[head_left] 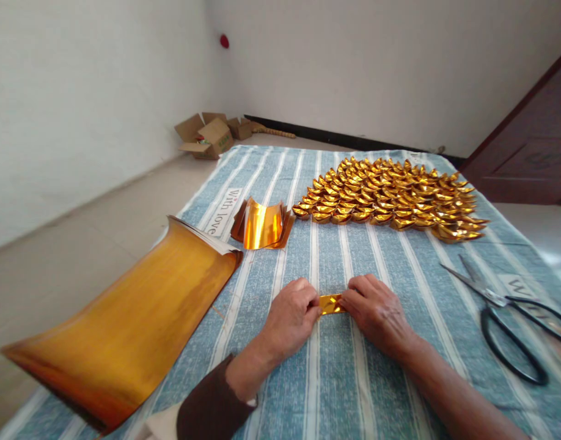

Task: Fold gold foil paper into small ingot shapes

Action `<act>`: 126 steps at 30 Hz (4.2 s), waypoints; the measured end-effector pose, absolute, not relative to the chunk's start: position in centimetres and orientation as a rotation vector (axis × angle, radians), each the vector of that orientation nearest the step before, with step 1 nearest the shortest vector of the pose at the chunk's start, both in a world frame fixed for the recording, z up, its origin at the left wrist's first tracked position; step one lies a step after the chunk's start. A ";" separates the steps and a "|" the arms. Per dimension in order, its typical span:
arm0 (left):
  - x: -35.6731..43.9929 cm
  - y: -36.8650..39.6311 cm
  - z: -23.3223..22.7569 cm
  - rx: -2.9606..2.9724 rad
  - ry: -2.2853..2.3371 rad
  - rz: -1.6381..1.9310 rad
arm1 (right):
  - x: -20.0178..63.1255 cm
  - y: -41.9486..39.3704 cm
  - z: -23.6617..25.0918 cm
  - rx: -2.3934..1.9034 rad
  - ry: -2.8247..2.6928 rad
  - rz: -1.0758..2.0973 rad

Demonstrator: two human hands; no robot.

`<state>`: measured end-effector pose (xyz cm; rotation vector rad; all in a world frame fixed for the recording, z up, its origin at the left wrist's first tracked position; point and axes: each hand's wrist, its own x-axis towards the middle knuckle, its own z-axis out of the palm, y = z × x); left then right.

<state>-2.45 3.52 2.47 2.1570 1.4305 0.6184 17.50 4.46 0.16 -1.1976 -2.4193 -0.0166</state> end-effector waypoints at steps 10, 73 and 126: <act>-2.2 2.7 2.6 2.318 1.395 0.675 | 17.4 4.5 0.1 -1.187 -2.415 -0.003; -0.7 -0.9 1.7 2.852 1.422 0.292 | 17.2 4.4 -0.5 -1.256 -2.387 -0.020; -2.4 -1.7 1.2 2.892 1.436 0.288 | 17.5 4.7 -0.4 -1.207 -2.231 0.335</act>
